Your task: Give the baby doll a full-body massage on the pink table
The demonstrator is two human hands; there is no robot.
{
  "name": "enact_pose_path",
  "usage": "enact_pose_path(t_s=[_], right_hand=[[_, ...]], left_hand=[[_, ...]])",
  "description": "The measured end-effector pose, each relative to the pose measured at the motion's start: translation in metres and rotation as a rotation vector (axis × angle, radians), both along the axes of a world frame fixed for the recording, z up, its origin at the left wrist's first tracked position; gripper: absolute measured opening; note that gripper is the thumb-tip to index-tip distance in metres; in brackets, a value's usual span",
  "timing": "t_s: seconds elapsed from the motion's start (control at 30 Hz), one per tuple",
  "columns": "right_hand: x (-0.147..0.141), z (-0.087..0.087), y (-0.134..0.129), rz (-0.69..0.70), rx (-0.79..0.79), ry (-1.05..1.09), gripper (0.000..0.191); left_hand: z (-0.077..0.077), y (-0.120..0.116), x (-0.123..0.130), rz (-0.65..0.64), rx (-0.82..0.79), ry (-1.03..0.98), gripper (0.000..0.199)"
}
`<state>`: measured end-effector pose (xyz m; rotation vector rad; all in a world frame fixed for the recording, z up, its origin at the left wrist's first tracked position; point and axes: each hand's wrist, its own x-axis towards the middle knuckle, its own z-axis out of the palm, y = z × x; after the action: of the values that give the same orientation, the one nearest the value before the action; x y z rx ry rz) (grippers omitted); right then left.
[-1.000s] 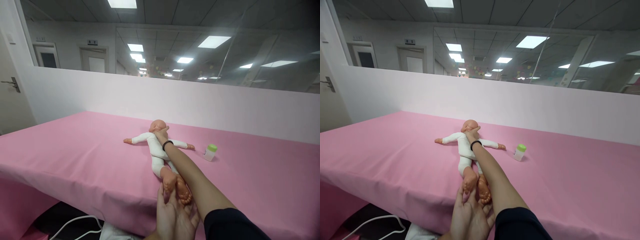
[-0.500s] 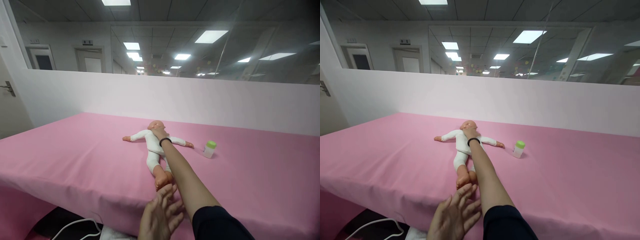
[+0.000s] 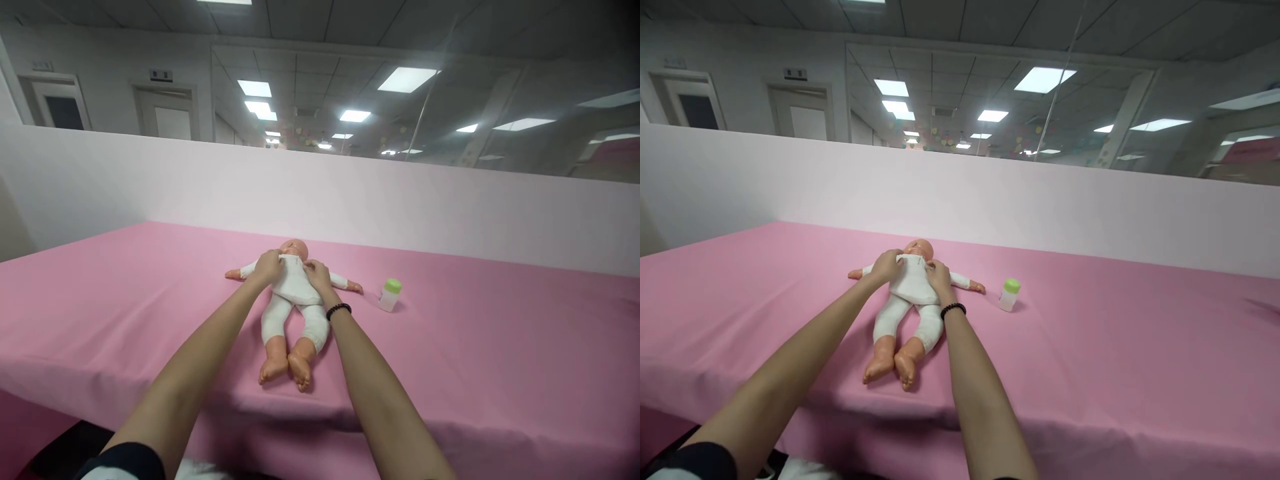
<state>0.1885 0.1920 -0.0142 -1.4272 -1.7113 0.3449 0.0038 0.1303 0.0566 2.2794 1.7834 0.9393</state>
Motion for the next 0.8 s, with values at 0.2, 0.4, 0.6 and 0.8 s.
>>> enact_pose_path(t_s=[0.2,0.4,0.6,0.8], right_hand=[[-0.001,-0.002,0.004,-0.01,-0.008,-0.105,0.019],[-0.01,0.004,0.001,-0.093,-0.045,-0.214,0.013],[-0.014,0.012,-0.008,-0.111,0.047,-0.218,0.016],[-0.009,0.019,-0.024,0.183,0.005,-0.099,0.006]], left_hand=[[-0.03,0.043,0.005,0.01,-0.016,0.148,0.03],[-0.035,0.049,0.007,0.041,-0.019,0.201,0.029],[-0.042,0.042,0.012,0.057,0.078,0.234,0.03],[-0.048,0.039,-0.003,-0.231,0.169,0.195,0.024]])
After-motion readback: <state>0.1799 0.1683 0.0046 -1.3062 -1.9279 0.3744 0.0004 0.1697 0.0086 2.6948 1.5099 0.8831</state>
